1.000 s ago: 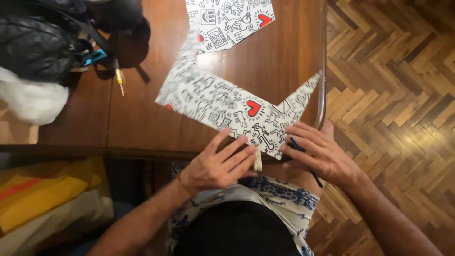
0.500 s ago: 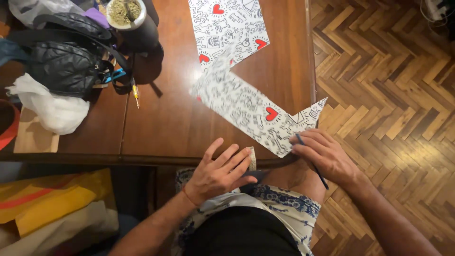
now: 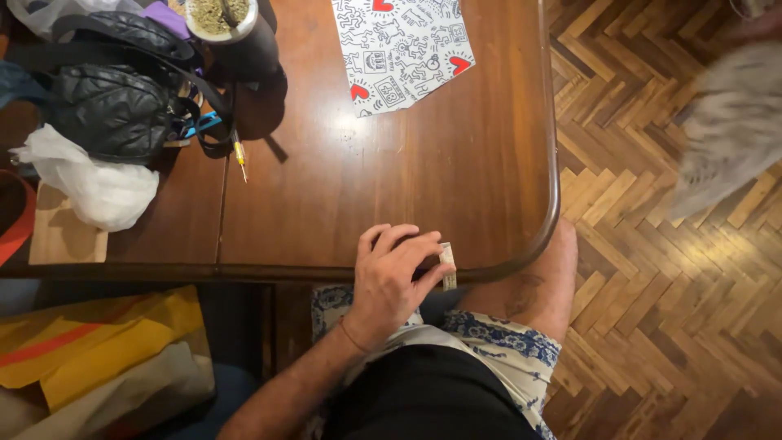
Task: Measuring and marking a patterned material using a tape measure and pencil
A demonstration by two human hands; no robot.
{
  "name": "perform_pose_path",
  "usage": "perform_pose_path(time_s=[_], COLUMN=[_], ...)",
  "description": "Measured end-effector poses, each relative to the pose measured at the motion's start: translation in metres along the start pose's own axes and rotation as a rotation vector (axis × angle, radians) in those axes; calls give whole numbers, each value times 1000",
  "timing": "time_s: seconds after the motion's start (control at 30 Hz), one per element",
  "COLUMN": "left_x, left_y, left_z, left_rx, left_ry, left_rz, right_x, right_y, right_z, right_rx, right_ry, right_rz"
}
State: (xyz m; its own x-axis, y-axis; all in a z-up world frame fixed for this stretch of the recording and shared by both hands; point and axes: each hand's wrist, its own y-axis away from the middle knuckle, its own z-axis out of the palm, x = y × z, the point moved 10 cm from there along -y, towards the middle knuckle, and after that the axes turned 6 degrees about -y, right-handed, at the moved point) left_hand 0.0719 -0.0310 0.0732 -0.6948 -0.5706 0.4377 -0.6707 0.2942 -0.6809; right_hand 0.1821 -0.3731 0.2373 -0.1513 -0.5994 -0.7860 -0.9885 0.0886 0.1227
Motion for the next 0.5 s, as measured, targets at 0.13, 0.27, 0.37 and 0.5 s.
perform_pose_path(time_s=[0.13, 0.27, 0.37, 0.5], left_x=[4, -6, -13, -13], left_y=[-9, -9, -10, -2], left_z=[-1, 5, 0, -9], left_rx=[-83, -123, -178, -60], left_ry=[18, -6, 88, 198], left_rz=[-75, -155, -209, -66], right_x=[-109, -24, -62, -69], right_y=[7, -56, -18, -17], right_z=[159, 285, 338, 316], right_rx=[-412, -703, -914, -564], right_ry=[276, 385, 208, 227], right_rz=[375, 45, -1190, -1179])
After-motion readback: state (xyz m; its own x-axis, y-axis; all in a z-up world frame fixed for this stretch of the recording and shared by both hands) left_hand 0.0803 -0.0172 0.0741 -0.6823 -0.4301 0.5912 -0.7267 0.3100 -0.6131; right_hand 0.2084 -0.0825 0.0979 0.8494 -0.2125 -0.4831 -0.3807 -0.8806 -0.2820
